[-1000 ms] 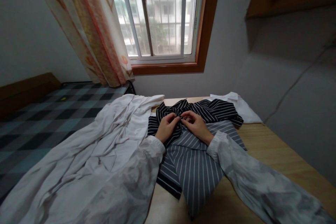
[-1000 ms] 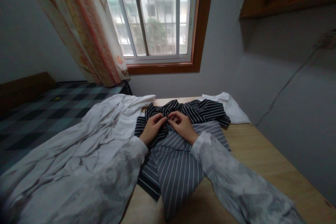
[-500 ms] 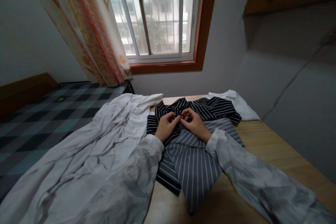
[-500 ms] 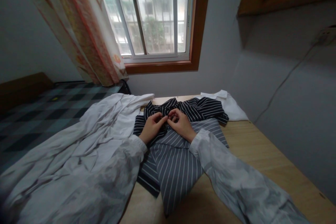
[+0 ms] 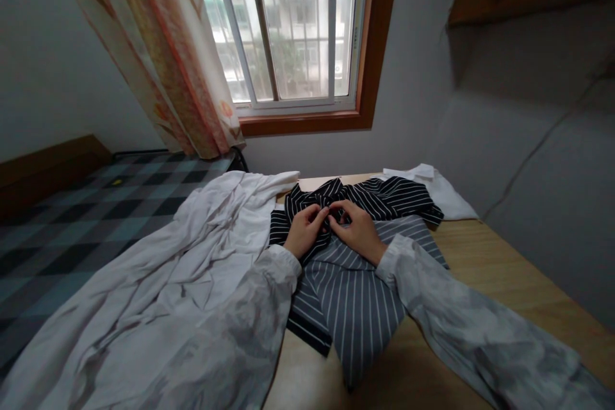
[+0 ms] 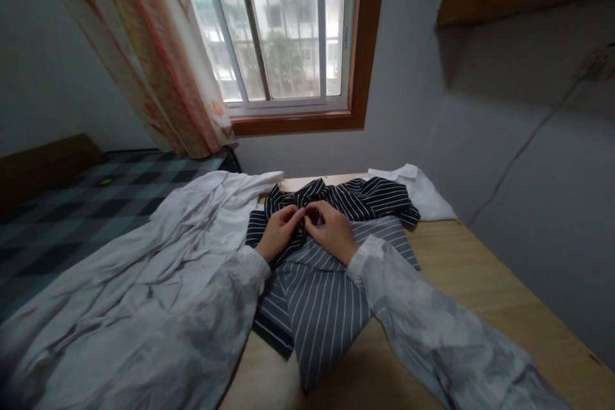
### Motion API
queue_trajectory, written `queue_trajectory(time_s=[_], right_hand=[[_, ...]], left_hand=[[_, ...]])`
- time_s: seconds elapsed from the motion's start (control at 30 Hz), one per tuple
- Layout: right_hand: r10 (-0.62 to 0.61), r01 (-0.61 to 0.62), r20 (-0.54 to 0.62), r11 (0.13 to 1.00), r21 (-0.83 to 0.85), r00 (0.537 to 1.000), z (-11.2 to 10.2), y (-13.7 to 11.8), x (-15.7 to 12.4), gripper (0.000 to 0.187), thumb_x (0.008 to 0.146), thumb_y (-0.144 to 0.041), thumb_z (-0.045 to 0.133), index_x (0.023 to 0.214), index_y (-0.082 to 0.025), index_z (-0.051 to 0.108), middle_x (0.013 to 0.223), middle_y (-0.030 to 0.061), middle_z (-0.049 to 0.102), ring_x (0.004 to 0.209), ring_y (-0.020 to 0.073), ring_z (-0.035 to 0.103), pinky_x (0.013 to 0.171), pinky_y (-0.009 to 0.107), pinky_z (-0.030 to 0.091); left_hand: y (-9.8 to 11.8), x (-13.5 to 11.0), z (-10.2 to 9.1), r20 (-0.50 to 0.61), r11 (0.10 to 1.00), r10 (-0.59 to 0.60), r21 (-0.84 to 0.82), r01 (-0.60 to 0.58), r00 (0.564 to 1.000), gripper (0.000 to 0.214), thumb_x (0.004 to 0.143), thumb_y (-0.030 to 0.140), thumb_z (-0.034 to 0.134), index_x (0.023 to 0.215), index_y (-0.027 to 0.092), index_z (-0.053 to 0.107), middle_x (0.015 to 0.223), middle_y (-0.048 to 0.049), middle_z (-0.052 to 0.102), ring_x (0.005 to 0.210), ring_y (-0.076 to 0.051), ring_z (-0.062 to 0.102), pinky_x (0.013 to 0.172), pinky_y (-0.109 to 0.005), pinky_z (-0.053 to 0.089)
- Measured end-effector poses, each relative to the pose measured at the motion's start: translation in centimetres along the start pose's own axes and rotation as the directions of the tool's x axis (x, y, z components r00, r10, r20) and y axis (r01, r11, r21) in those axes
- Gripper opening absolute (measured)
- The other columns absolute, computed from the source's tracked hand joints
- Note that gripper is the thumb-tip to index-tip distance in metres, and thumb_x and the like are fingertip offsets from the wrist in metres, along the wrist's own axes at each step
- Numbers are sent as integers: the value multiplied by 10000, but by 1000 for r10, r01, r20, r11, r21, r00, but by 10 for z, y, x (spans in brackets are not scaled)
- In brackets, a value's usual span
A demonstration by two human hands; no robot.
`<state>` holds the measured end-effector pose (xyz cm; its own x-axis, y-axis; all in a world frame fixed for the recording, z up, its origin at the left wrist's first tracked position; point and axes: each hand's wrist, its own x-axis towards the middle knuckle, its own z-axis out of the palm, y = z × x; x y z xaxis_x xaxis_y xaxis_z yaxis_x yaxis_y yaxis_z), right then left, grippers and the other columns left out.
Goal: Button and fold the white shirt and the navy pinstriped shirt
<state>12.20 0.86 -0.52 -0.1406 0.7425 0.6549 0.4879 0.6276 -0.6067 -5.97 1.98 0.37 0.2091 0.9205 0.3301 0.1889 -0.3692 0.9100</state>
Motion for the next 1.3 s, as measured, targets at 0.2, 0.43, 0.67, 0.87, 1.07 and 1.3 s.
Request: queue_trajectory(time_s=[0.2, 0.43, 0.67, 0.87, 1.07, 1.3], right_hand=[[-37, 36, 40, 999, 23, 999, -2, 1, 0, 142, 1026, -289, 669, 1105, -240, 777, 1024, 52, 799, 839, 220, 710, 796, 356, 538], [5, -8, 30, 995, 100, 1000, 1, 6, 1, 139, 1036, -325, 675, 1041, -262, 799, 1047, 62, 811, 937, 251, 750, 855, 375, 557], [6, -13, 58, 993, 120, 998, 3, 10, 3, 178, 1049, -355, 641, 1029, -256, 787, 1038, 69, 811, 956, 257, 748, 898, 393, 561], [16, -26, 62, 986, 163, 998, 4, 10, 4, 180, 1043, -349, 634, 988, -246, 771, 1014, 68, 806, 950, 252, 743, 906, 382, 546], [-39, 27, 71, 987, 156, 997, 4, 8, 4, 148, 1032, -313, 622, 991, -233, 740, 948, 46, 759, 840, 220, 689, 818, 351, 519], [-25, 11, 75, 984, 179, 997, 3, 5, 6, 121, 991, -295, 622, 963, -235, 724, 861, 18, 699, 764, 196, 622, 735, 323, 487]], left_hand=[[0, 0, -1, -16, 999, -14, -35, 13, 1000, 478, 951, 633, 687, 758, 207, 587, 664, 48, 527, 601, -143, 600, 576, -263, 462], [6, -3, -2, -9, 1000, -10, -17, 10, 1000, 485, 952, 653, 681, 780, 207, 601, 678, 49, 548, 618, -140, 608, 605, -262, 462], [6, -4, -2, -15, 1000, 9, 27, -9, 1000, 503, 981, 672, 635, 781, 219, 549, 692, 45, 510, 656, -140, 539, 623, -260, 450], [8, -3, -2, 3, 996, 44, 74, -44, 999, 516, 1011, 664, 580, 757, 223, 490, 698, 44, 455, 669, -141, 460, 629, -266, 397], [10, -4, -4, 13, 996, 49, 70, -50, 999, 507, 1025, 643, 568, 762, 219, 476, 715, 48, 432, 685, -136, 429, 651, -266, 379], [12, -6, -1, -27, 998, 43, 50, -42, 999, 455, 990, 610, 644, 795, 207, 565, 697, 47, 484, 670, -134, 450, 639, -263, 377]])
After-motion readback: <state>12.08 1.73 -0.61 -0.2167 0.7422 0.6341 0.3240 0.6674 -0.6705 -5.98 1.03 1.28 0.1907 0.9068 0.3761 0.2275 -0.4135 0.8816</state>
